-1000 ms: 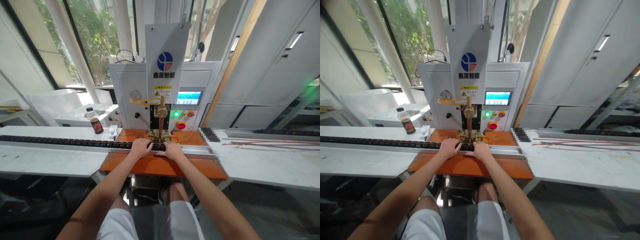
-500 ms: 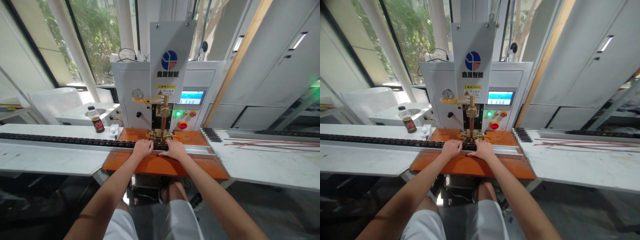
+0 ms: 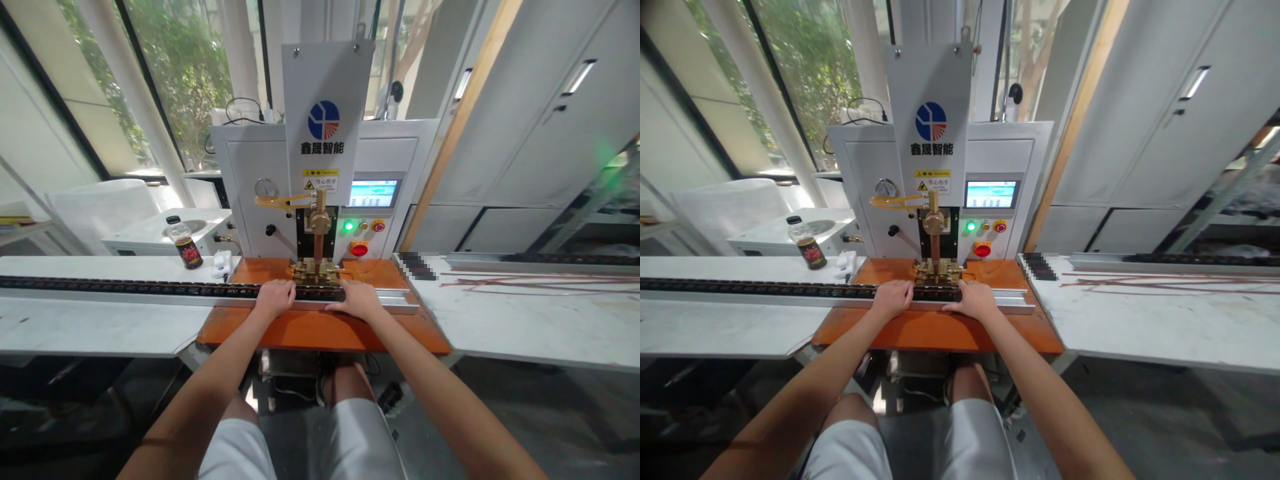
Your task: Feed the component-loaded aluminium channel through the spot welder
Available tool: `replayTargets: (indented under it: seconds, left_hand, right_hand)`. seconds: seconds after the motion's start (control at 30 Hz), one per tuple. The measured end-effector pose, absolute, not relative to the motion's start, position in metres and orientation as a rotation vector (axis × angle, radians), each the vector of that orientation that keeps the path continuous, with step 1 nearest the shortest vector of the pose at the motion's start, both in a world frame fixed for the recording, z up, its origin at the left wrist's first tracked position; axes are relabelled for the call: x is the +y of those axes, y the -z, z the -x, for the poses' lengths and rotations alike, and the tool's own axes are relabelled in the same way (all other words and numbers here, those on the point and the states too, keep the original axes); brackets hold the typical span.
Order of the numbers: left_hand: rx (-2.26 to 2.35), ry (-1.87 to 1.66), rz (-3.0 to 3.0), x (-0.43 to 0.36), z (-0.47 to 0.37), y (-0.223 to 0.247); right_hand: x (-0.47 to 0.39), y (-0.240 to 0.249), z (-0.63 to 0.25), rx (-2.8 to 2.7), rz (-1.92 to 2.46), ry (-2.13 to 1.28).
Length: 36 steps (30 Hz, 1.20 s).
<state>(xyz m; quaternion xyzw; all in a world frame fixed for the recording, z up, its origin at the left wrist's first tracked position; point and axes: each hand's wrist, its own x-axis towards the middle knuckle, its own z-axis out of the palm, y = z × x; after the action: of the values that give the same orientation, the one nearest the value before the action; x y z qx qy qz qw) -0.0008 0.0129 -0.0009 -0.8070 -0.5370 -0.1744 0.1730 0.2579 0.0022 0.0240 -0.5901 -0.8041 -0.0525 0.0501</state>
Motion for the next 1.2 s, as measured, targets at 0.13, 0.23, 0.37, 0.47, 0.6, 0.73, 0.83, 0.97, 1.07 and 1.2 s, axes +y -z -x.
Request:
replayTargets:
  seconds: [0.13,0.23,0.37,0.47,0.6,0.73,0.83,0.97,1.07,1.2]
  left_hand:
    - [-1.565,0.483,2.279,0.013,0.013,0.0]
    - [-1.587,0.472,2.286,0.012,0.017,-0.002]
    - [-1.599,0.427,2.289,0.009,0.017,-0.006]
    - [-1.607,0.428,2.302,0.007,0.015,-0.009]
    - [-1.604,0.446,2.298,0.006,0.008,-0.012]
    - [-1.603,0.467,2.313,0.006,-0.004,-0.012]
    - [-1.633,0.482,2.325,0.006,-0.01,-0.01]
    - [-1.652,0.493,2.295,0.006,-0.011,-0.007]
    - [-1.665,0.502,2.273,0.006,-0.011,-0.005]
    - [-1.68,0.522,2.265,0.006,-0.012,-0.004]
  right_hand:
    - [0.004,-0.018,-0.253,-2.439,1.743,0.177]
    - [0.005,-0.015,-0.248,-2.451,1.713,0.182]
    - [0.006,-0.012,-0.246,-2.455,1.687,0.208]
    - [0.006,-0.011,-0.246,-2.46,1.645,0.236]
    - [0.007,-0.01,-0.247,-2.469,1.626,0.222]
    - [0.007,-0.009,-0.247,-2.454,1.627,0.218]
    - [0.007,-0.009,-0.248,-2.451,1.629,0.19]
    - [0.006,-0.011,-0.248,-2.449,1.619,0.141]
    - [0.009,-0.016,-0.252,-2.439,1.629,0.025]
    - [0.029,-0.028,-0.27,-2.213,1.742,-0.101]
